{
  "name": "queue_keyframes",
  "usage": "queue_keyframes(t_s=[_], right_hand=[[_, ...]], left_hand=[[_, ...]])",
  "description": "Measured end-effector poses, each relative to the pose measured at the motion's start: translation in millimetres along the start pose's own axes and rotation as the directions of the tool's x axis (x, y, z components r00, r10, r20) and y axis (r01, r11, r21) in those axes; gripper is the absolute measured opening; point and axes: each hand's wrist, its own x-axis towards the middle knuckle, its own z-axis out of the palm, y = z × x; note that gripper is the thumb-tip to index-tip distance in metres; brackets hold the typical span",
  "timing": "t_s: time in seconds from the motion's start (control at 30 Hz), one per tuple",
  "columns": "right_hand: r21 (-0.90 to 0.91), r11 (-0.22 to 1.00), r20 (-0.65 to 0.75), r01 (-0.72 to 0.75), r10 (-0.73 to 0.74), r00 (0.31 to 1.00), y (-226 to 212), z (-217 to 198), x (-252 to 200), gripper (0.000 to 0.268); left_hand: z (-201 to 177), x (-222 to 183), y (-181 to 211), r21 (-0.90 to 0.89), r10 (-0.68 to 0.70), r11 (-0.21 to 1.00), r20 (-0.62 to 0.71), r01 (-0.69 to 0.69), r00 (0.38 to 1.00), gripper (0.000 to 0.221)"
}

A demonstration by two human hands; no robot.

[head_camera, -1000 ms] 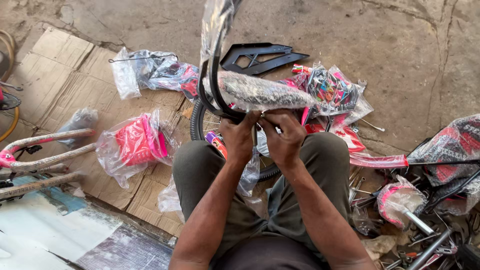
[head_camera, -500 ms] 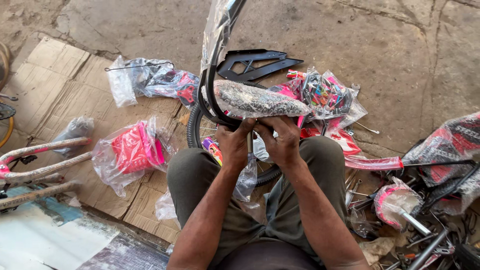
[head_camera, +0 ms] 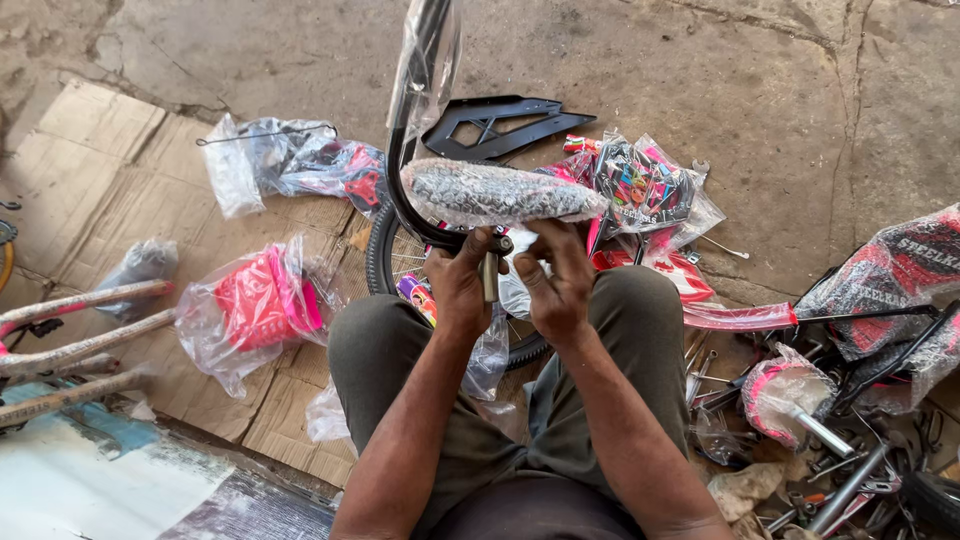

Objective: The person assembles bicycle parts, including attaching a seat to a frame part using a four-way socket wrench and removing plastic wrapping by hand.

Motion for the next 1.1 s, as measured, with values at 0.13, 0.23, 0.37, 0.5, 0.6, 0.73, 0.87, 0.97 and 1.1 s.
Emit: queue_keyframes(t_s=[0.13, 0.23, 0.37, 0.5, 0.6, 0.73, 0.87, 0.97, 1.1], right_hand=[[0.118, 0.992, 0.111, -0.044, 0.031, 0.993, -3, -8, -13, 0.041], [0.183, 0.977, 0.028, -0.113, 0.109, 0.994, 1, -9, -13, 0.037], [0.157, 0.970, 0.047, -0.184, 0.179, 0.983, 2, -6, -21, 0.030], [0.003, 0.999, 0.193, 0.038, -0.038, 0.981, 1, -13, -13, 0.038], [0.203, 0.957, -0.103, -0.208, 0.232, 0.967, -2, 3, -22, 0.026], [-0.007, 1.000, 0.086, -0.023, 0.024, 0.996, -8, -7, -11, 0.035], [-0.017, 0.998, 0.017, -0.061, 0.061, 0.998, -8, 0, -8, 0.033], [-0.038, 0.999, 0.076, -0.012, 0.015, 0.997, -3, 1, -7, 0.033], [0.010, 0.999, -0.052, -0.036, 0.036, 0.998, 0, 5, -8, 0.027]], left_hand=[[-5, -2, 4, 0.018, 0.002, 1.000, -0.004, -0.002, 1.000, 0.039], [-1, -1, 4, -0.022, -0.006, 1.000, -0.003, 0.006, 1.000, 0.036], [-5, -2, 4, 0.028, -0.010, 1.000, -0.036, 0.011, 0.999, 0.036], [-5, 4, 6, 0.030, 0.004, 1.000, -0.036, -0.003, 0.999, 0.034], [-10, -6, 0, 0.048, -0.009, 0.999, -0.027, 0.010, 1.000, 0.033], [-5, -1, -1, -0.025, 0.028, 0.999, 0.002, -0.027, 1.000, 0.028], [-6, 5, 1, 0.025, 0.000, 1.000, 0.005, 0.000, 1.000, 0.024], [-6, -4, -9, -0.079, -0.039, 0.996, 0.026, 0.041, 0.999, 0.023], [-1, -4, -6, -0.085, -0.095, 0.991, 0.047, 0.098, 0.994, 0.023]])
